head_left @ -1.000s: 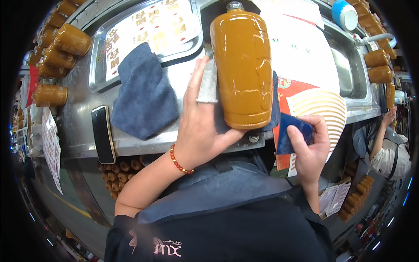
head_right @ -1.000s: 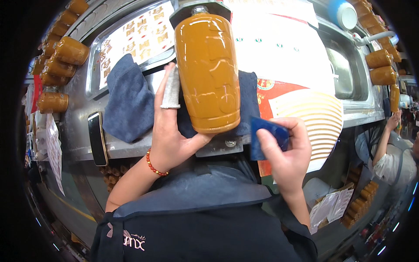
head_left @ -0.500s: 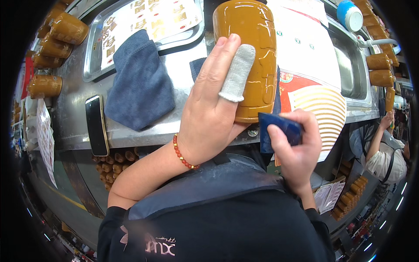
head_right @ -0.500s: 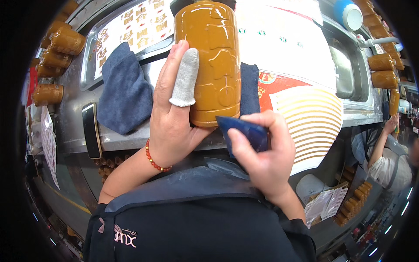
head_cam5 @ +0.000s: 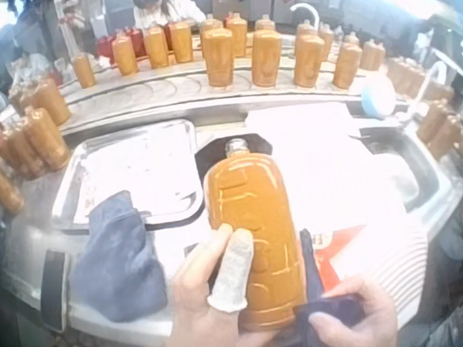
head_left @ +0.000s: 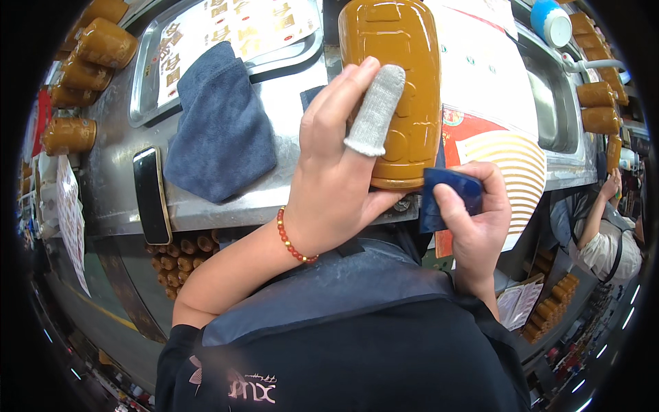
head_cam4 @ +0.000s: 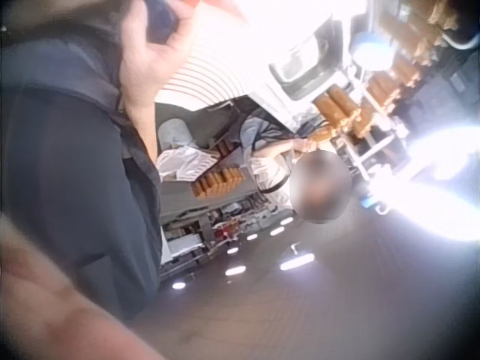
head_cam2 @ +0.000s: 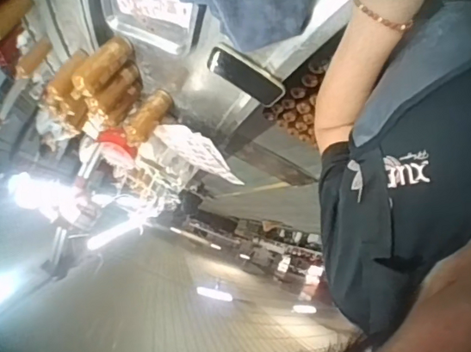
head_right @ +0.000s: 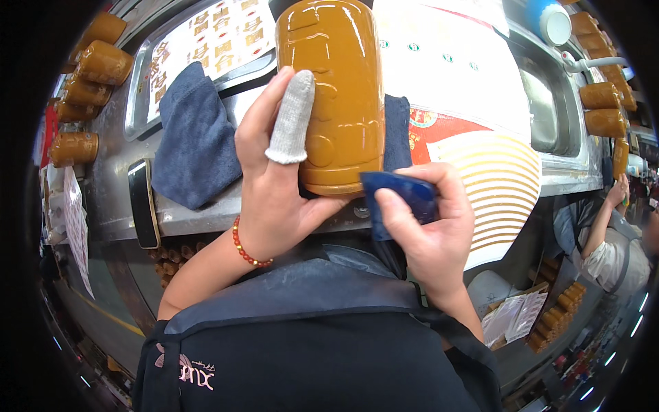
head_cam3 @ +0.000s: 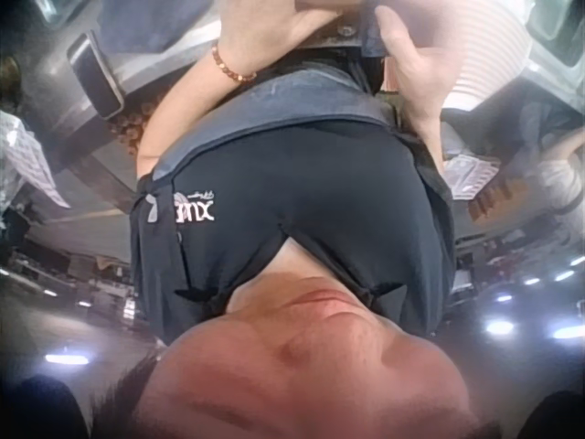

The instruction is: The person wipes a brown bottle with a blue cloth, then applies a small red sticker and a larger white label to the bottle's surface. The person smooths the labels with fingers and continues wiping the bottle. The person handles multiple similar bottles on a stainless steel counter.

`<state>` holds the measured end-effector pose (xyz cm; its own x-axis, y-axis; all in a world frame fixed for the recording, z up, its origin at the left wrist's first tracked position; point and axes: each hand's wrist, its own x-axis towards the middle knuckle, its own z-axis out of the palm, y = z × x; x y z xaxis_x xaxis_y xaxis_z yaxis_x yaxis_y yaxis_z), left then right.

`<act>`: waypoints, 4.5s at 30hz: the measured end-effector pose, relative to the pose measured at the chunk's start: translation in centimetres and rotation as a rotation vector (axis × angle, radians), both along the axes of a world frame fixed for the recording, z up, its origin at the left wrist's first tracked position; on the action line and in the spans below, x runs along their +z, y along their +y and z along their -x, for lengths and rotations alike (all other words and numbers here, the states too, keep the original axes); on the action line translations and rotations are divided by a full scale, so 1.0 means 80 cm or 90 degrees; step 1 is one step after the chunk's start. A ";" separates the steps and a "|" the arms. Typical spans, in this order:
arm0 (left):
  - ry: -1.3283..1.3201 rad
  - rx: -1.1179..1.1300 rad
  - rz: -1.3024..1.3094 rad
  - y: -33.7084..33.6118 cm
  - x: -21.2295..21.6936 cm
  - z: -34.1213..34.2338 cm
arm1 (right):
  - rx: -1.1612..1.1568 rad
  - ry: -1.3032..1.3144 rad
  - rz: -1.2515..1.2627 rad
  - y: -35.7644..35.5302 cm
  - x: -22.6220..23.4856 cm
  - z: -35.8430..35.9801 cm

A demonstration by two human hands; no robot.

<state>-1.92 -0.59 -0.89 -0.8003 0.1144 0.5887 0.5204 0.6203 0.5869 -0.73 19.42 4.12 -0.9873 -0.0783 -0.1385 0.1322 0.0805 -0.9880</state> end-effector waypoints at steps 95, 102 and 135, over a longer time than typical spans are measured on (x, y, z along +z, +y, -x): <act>0.079 0.006 0.079 0.005 0.008 0.006 | 0.024 0.017 -0.028 -0.001 -0.004 -0.005; 0.051 0.000 0.007 0.001 0.001 0.001 | 0.013 0.080 0.021 0.005 0.008 -0.006; 0.087 0.001 0.250 -0.018 -0.046 -0.043 | -0.206 0.093 -0.471 0.262 -0.101 0.560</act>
<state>1.49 -2.01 -4.58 -0.7185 0.3500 0.6010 0.5757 0.7842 0.2315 -45.51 40.37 -3.92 -0.9572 0.2751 0.0897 0.1345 0.6975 -0.7039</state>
